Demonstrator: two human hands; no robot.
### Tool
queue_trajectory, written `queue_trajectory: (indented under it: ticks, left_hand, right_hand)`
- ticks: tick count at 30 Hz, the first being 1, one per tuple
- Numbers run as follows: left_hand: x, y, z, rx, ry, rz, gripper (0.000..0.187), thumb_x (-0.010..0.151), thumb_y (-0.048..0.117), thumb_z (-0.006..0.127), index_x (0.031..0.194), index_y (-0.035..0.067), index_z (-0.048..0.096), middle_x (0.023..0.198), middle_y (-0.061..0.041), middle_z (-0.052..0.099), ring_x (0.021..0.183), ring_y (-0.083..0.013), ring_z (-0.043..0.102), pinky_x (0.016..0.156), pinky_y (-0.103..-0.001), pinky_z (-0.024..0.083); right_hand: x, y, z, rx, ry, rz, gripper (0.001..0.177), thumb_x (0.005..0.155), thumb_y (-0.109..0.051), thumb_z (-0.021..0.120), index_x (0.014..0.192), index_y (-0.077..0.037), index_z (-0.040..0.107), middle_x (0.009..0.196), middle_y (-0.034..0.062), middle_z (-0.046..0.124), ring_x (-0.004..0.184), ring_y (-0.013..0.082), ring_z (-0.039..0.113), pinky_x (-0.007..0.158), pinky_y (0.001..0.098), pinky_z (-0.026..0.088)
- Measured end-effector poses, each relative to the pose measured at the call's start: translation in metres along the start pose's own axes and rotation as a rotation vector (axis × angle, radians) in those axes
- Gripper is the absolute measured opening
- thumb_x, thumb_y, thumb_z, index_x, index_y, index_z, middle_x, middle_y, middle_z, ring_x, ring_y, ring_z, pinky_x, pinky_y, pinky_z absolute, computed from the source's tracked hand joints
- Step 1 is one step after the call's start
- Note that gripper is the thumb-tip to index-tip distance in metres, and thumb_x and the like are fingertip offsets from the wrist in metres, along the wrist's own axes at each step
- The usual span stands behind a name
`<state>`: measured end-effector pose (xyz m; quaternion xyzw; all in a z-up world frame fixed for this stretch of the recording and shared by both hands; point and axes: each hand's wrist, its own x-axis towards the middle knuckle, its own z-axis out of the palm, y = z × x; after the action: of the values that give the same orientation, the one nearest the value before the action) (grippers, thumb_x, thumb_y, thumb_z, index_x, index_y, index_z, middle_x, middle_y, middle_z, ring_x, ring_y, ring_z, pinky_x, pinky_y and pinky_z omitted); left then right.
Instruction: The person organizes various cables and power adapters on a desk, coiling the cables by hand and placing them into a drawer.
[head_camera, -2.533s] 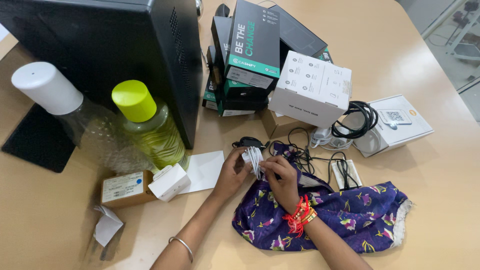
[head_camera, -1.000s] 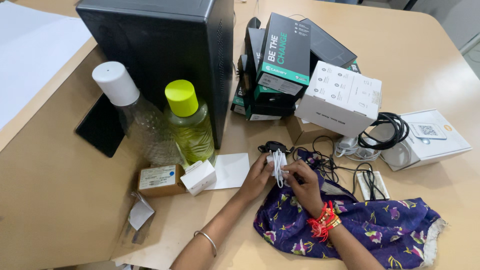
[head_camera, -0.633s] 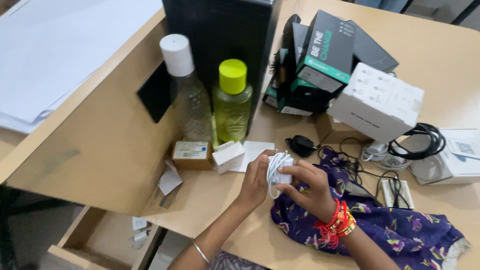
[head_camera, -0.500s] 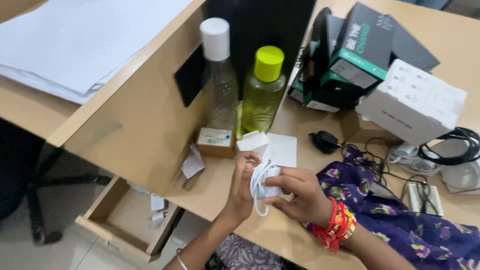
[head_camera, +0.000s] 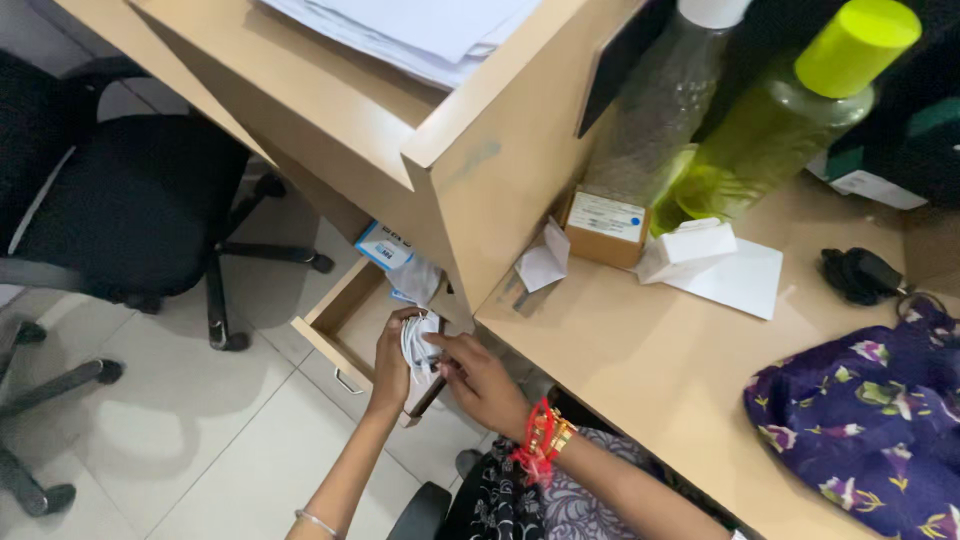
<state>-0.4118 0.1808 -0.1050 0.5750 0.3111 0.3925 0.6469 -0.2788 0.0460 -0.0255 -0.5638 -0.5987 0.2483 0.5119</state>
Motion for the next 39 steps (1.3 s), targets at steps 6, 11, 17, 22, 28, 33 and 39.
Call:
queue_trajectory:
  ticks: [6, 11, 17, 22, 28, 33, 39]
  left_hand:
    - [0.016, -0.120, -0.072, 0.680, 0.133, -0.248, 0.044, 0.108, 0.035, 0.036, 0.128, 0.005, 0.060, 0.101, -0.025, 0.072, 0.090, -0.0365, 0.071, 0.082, -0.044, 0.053]
    - [0.013, -0.147, -0.066, 0.964, 0.141, -0.185, 0.060, 0.099, 0.026, 0.055, 0.152, 0.001, 0.042, 0.124, -0.037, 0.056, 0.102, -0.0509, 0.064, 0.089, -0.052, 0.052]
    - [-0.008, -0.019, 0.017, 1.422, -0.695, -0.306, 0.019, 0.084, 0.018, 0.065, 0.101, 0.014, 0.072, 0.108, -0.008, 0.075, 0.107, -0.0298, 0.069, 0.086, -0.043, 0.057]
    - [-0.030, 0.125, 0.122, 0.959, -0.667, 0.372, 0.022, 0.072, 0.017, 0.074, 0.093, 0.013, 0.069, 0.087, -0.010, 0.072, 0.087, -0.0357, 0.068, 0.070, -0.048, 0.055]
    - [-0.020, 0.180, 0.266, 0.848, -0.986, 0.545, 0.025, 0.076, 0.018, 0.072, 0.096, 0.005, 0.065, 0.084, -0.014, 0.070, 0.082, -0.0391, 0.068, 0.067, -0.049, 0.054]
    - [-0.006, 0.143, 0.391, 0.991, -0.878, 0.952, 0.017, 0.089, 0.022, 0.069, 0.091, 0.006, 0.066, 0.084, -0.011, 0.070, 0.081, -0.0292, 0.070, 0.068, -0.042, 0.056]
    - [0.023, 0.078, 0.516, 1.084, -0.710, 1.260, 0.032, 0.072, 0.013, 0.072, 0.103, 0.008, 0.065, 0.104, -0.010, 0.066, 0.102, -0.0289, 0.069, 0.079, -0.040, 0.058]
  right_hand:
    - [-0.028, 0.085, 0.061, 0.009, -0.249, 0.100, 0.046, 0.086, -0.005, 0.067, 0.132, -0.004, 0.059, 0.118, 0.0185, 0.062, 0.098, 0.0307, 0.064, 0.081, 0.0373, 0.053]
    - [-0.020, 0.090, 0.045, -0.054, -0.312, 0.133, 0.030, 0.088, -0.010, 0.070, 0.118, -0.004, 0.069, 0.110, 0.0153, 0.071, 0.104, 0.0273, 0.068, 0.091, 0.0370, 0.053]
    - [-0.013, -0.009, -0.025, 0.132, -0.221, 0.214, 0.024, 0.092, -0.013, 0.069, 0.114, -0.002, 0.069, 0.106, 0.0138, 0.066, 0.099, 0.0289, 0.065, 0.077, 0.0385, 0.057]
    - [-0.028, -0.095, -0.127, 0.111, -0.036, -0.060, 0.015, 0.100, -0.008, 0.066, 0.113, -0.002, 0.069, 0.105, 0.0145, 0.071, 0.102, 0.0318, 0.068, 0.089, 0.0393, 0.056]
    - [-0.083, -0.125, -0.260, -0.290, 0.050, -0.070, 0.014, 0.090, -0.007, 0.072, 0.104, -0.005, 0.072, 0.092, 0.0108, 0.069, 0.091, 0.0306, 0.067, 0.079, 0.0397, 0.054]
    - [-0.139, -0.054, -0.349, -0.859, 0.396, 0.051, 0.017, 0.082, -0.006, 0.071, 0.099, -0.005, 0.071, 0.091, 0.0105, 0.067, 0.087, 0.0313, 0.065, 0.077, 0.0404, 0.053]
    - [-0.198, 0.013, -0.336, -0.803, 0.457, 0.269, 0.009, 0.083, -0.011, 0.074, 0.090, -0.006, 0.073, 0.082, 0.0122, 0.068, 0.075, 0.0319, 0.066, 0.068, 0.0399, 0.053]
